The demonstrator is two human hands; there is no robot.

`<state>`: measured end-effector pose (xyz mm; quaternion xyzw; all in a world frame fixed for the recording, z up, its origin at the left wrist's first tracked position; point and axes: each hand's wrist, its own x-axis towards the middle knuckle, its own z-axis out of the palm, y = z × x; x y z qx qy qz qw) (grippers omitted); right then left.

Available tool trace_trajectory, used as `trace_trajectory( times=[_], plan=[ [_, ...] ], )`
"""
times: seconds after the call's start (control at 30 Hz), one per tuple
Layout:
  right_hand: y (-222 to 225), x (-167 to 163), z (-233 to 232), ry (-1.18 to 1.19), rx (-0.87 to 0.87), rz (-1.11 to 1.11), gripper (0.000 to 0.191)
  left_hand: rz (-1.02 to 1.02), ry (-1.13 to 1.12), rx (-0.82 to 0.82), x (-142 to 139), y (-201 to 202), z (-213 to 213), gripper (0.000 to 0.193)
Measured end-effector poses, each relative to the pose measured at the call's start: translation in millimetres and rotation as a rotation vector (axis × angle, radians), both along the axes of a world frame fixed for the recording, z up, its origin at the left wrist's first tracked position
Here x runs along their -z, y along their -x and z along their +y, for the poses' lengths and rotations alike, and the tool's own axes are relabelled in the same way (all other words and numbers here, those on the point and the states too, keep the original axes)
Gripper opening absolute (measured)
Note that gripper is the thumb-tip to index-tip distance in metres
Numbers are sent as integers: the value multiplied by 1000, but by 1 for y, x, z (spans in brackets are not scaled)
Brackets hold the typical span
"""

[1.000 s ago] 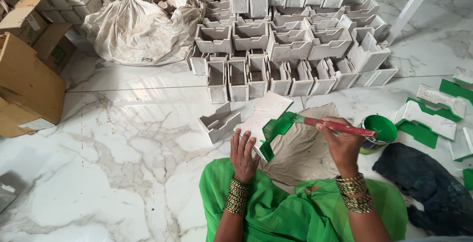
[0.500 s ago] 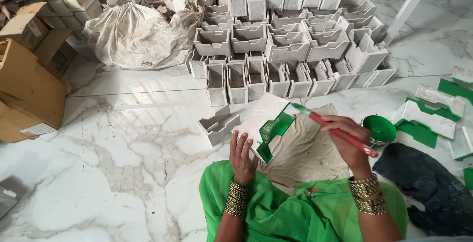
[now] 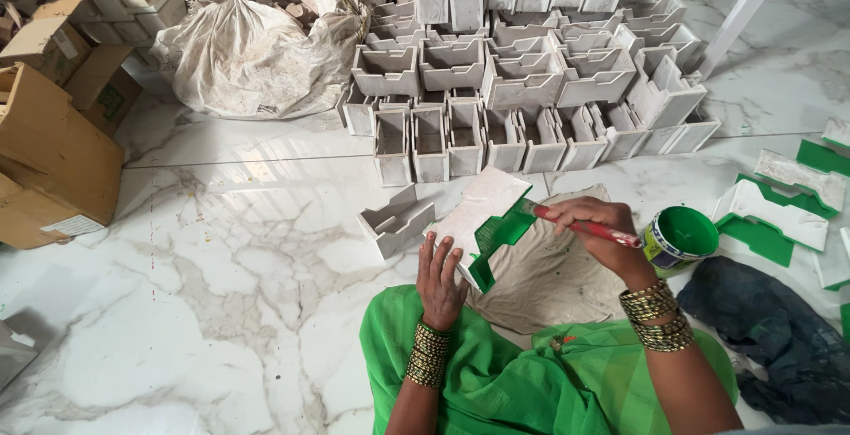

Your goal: The person sits on the floor and paints small white stepped pieces green using a paintbrush, dipping the brush into a green paint tin and coating the inner surfaces of each piece one at a time. Finished green pieces are set aside on the floor while unpainted pieces wait in a large pile.

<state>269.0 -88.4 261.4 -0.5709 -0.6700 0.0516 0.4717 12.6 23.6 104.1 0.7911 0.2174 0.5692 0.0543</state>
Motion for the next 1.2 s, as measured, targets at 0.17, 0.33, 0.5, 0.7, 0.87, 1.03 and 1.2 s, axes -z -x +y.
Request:
trace_trajectory(
  times=[0.17,0.33,0.5,0.7,0.87,1.03,1.2],
  plan=[
    [-13,-15,-28,47,8,0,17,19,6,-18,3,-1,1,75],
    [-24,-29,-56,195,63,63,17,1,-14,-5,0,-1,0,77],
    [-25,-21,-78,10,275,194,20,-41,-32,-14,-3,-1,-1,79],
    [0,24,-71,-339,258,670,31,-35,-20,-33,-1,-2,0,79],
    [18,54,-55,-352,237,689,30,-25,-4,-37,0,-1,-1,79],
    [19,58,-62,-290,316,597,29,-20,-7,-40,-1,1,-1,79],
    [21,45,-82,-312,414,476,30,-27,-15,-38,0,-3,-1,76]
  ],
)
